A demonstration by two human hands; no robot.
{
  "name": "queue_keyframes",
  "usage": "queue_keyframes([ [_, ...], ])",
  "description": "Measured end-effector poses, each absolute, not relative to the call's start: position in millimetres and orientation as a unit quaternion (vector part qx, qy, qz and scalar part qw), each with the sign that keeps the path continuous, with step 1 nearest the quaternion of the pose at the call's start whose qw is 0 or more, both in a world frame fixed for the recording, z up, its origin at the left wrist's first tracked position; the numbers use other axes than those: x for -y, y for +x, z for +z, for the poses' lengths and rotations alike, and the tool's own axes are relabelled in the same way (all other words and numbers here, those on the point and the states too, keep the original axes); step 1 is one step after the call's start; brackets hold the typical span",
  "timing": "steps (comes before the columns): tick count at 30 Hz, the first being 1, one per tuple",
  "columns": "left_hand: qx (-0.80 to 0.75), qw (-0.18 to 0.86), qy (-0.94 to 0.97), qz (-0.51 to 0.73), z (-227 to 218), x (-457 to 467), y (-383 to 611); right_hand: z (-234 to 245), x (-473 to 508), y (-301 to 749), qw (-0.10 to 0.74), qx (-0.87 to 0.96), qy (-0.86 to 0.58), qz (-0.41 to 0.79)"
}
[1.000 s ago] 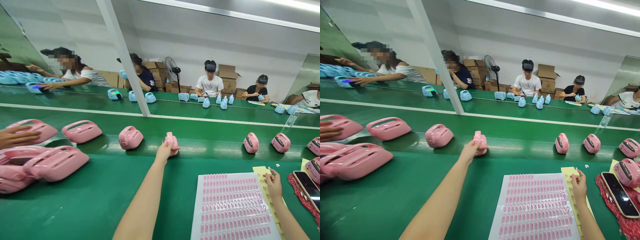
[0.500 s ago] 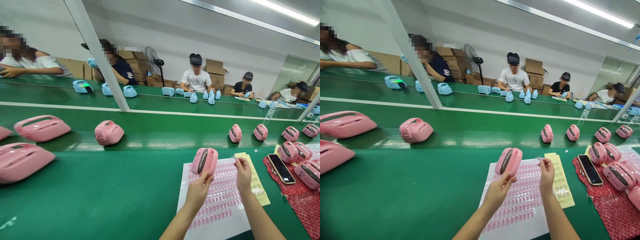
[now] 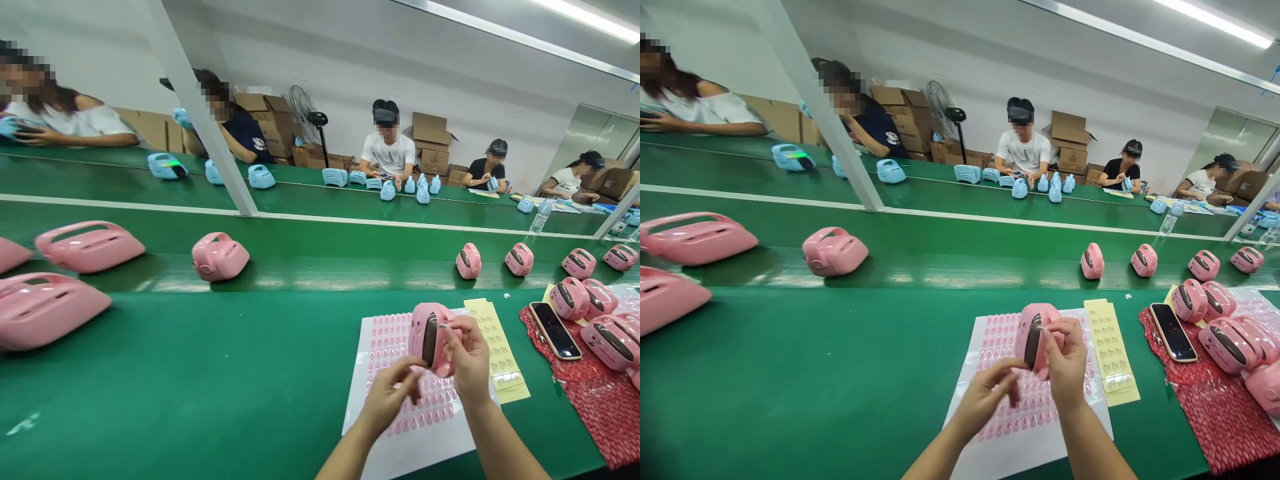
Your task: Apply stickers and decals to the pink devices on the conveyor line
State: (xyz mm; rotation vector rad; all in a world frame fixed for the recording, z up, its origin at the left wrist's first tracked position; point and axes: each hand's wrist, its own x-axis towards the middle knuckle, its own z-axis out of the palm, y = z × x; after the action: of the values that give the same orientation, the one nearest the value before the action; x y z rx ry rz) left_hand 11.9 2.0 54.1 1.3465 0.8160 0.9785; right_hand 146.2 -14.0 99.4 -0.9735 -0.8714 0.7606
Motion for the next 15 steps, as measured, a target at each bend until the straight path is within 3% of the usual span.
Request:
queue_keyframes([
  [3, -0.355, 0.646, 0.346, 0.581, 45.5, -11.7, 2.1, 116.8, 20.6, 152.6, 0.724, 0.338, -0.383, 0.464],
  [7, -0.167, 0.846, 0.175, 0.475, 39.3, -8.1, 12.5, 123.9, 18.9, 151.1, 0.678, 0.282, -0.362, 0.575],
  [11, 0.055, 0.88, 0.126, 0.454, 36.5, 2.3, 22.5, 108.0, 6.8, 151.8, 0.682, 0.226, -0.409, 0.562],
  [15, 0.102, 0.881, 0.132, 0.442, 39.7, 3.5, 21.6, 92.1, -1.0, 158.9, 0.727, 0.181, -0.446, 0.49],
])
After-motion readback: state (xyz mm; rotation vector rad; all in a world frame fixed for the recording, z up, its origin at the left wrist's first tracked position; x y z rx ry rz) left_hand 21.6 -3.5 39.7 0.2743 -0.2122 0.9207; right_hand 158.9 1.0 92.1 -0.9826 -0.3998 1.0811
